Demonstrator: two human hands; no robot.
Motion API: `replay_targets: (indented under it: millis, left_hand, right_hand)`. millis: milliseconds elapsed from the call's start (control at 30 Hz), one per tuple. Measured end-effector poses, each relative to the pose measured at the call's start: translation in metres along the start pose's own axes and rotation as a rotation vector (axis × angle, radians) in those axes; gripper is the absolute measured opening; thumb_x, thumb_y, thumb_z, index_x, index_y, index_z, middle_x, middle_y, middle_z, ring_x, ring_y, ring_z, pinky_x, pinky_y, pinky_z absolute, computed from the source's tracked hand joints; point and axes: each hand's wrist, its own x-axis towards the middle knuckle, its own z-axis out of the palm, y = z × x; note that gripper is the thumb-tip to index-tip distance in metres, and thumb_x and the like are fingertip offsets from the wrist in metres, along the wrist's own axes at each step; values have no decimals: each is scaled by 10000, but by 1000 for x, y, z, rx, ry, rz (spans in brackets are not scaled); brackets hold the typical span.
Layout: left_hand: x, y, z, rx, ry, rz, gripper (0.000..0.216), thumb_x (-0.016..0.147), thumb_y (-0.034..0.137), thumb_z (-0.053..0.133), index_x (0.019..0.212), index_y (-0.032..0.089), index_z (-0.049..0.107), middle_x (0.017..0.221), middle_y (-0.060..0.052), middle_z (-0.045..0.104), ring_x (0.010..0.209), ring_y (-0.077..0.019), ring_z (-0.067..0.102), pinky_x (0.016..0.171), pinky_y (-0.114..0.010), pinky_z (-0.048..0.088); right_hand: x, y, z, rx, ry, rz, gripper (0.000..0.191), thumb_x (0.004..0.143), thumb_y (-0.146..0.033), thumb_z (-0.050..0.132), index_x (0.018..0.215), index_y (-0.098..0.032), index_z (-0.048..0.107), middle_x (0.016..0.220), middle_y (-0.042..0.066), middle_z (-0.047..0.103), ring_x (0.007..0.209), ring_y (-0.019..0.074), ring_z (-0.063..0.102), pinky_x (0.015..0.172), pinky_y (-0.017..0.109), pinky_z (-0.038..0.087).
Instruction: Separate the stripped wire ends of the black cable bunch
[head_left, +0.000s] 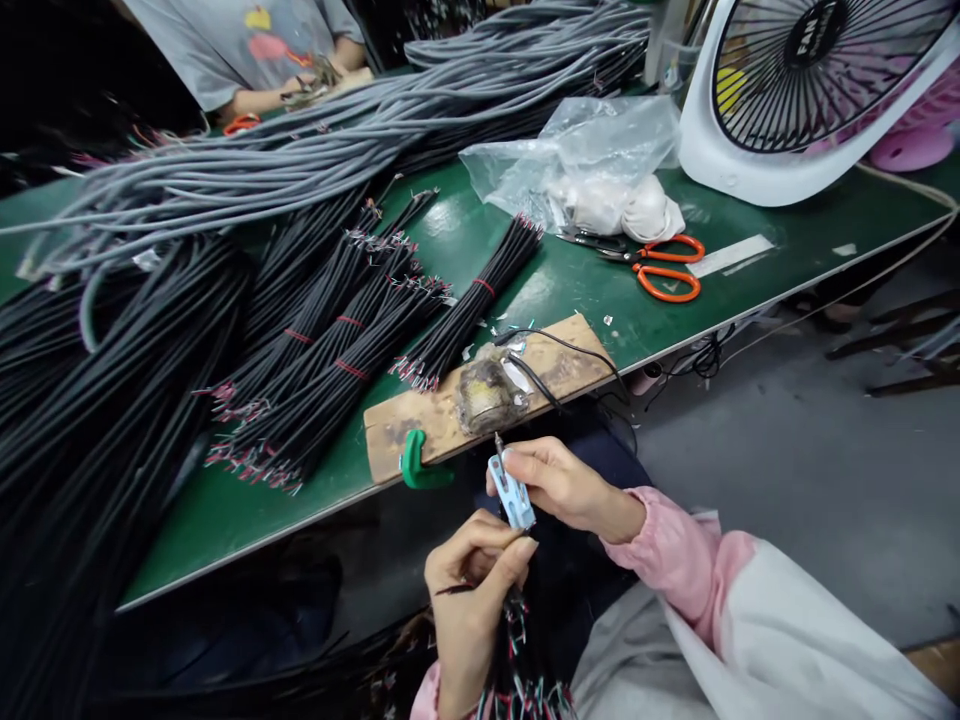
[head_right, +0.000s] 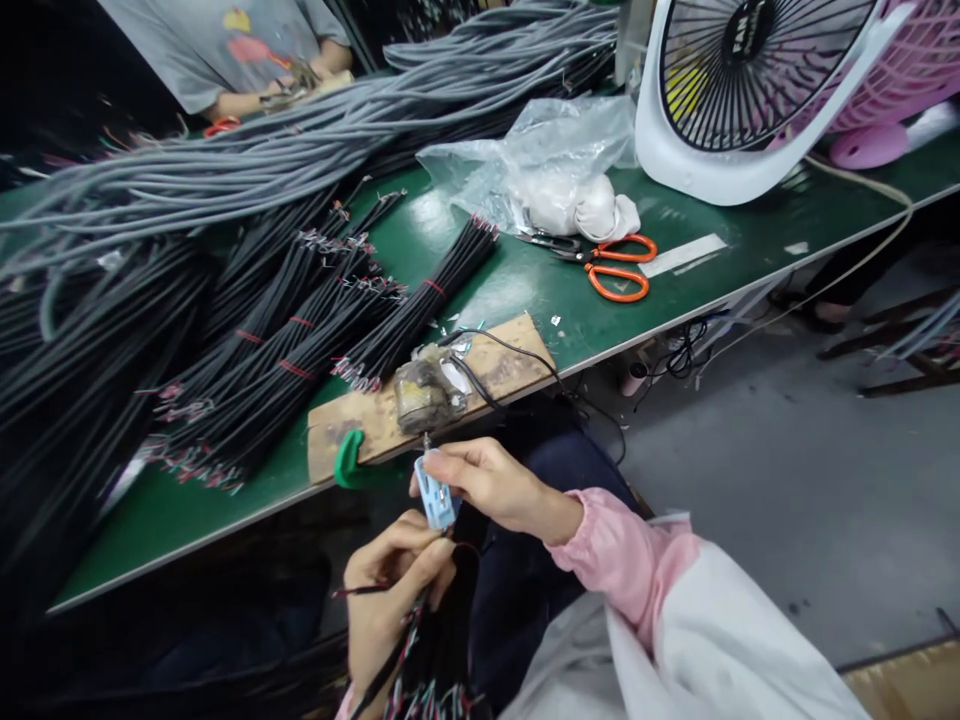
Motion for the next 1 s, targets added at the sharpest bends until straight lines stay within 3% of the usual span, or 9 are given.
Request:
replay_targets:
  millis: [200,367,567,733,833,1000]
  left_hand:
    - [-1,3,0,-31,-18,-21,148,746,156,721,617,161,650,543,53,517,358,-38,450,350,-150,319]
    - [-5,1,-2,-45,-21,-14,118,743,146,723,641,161,666,568,47,527,353,-31,444,345,-149,317]
    - [-18,-2,-5,7,-12,-103,130,716,190,759,619,158,678,565,37,541,379,-40,462,346,-150,304]
    - [-30,-28,-6,23,-126,-438,366,748,430,712,583,107,662,407,29,483,307,-38,381,308,-155,274]
    - [-38,-50,-2,-71,-140,-565,378,698,483,729,684,117,633,415,43,505,253,-39,345,256,-154,223]
    - [-47,-65,9,-32,-30,-543,295,645,337,769,636,143,547,467,41,548,291,-57,401,282,-169,267]
  right_hand:
    - [-1,13,-10,129,-72,65,570,748,-645,622,705,-79,660,622,19,576,567,86,505,547,213,369]
    - [-11,29,-32,176,21,84,577,811,-644,549,772,-84,684,644,33,596,585,84,493,561,213,336]
    - [-44,25,-42,-229,114,-10,350,808,-462,666,823,-112,677,718,15,599,627,88,492,604,226,358]
    - [-63,31,-38,-553,114,-55,241,779,-352,709,773,-113,676,659,-10,542,570,86,432,538,229,326]
    - [-61,34,-36,-721,27,-128,178,779,-293,716,753,-117,706,677,7,570,609,101,459,561,232,349]
    - [-53,34,-30,-1006,-355,-153,116,733,-241,764,790,-143,735,693,13,616,690,130,530,676,252,408]
